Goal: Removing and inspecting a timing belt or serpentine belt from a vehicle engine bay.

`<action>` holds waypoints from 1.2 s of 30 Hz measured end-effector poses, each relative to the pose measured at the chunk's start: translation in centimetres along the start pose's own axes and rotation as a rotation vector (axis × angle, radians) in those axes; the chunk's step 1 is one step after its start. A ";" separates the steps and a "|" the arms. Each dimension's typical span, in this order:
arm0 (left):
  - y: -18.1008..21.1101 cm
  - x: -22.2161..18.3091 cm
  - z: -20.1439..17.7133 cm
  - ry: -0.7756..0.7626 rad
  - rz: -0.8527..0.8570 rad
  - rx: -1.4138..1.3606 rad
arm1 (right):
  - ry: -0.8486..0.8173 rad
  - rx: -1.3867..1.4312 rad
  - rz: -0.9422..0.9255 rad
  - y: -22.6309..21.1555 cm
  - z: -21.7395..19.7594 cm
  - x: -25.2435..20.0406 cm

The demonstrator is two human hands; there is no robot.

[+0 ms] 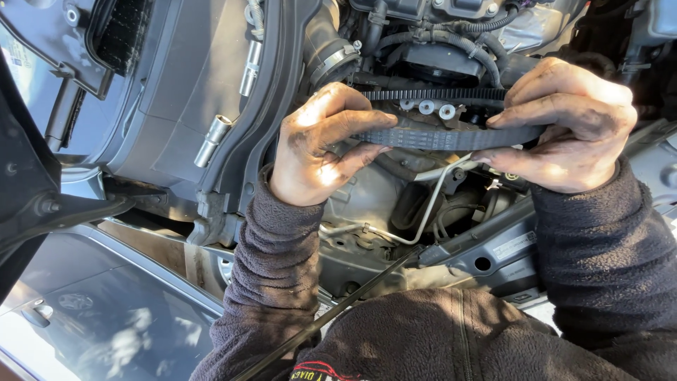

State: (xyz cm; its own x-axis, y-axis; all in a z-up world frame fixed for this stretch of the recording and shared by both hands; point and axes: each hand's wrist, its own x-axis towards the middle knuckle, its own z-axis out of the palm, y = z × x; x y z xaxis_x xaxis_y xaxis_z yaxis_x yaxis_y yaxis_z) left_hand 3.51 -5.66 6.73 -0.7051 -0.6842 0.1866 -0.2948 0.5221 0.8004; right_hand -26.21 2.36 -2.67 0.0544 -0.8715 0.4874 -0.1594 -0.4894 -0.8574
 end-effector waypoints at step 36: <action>-1.0 -0.5 0.0 -0.003 0.147 0.188 | -0.080 0.160 0.723 21.1 -21.3 -21.5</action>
State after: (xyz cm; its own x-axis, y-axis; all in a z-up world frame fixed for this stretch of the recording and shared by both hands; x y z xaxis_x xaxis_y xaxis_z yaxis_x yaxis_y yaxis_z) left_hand 4.15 -5.83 5.79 -0.7511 -0.5925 0.2911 -0.3034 0.7015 0.6449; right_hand -51.76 11.49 -27.69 0.0633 -0.9744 -0.2158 -0.0373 0.2137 -0.9762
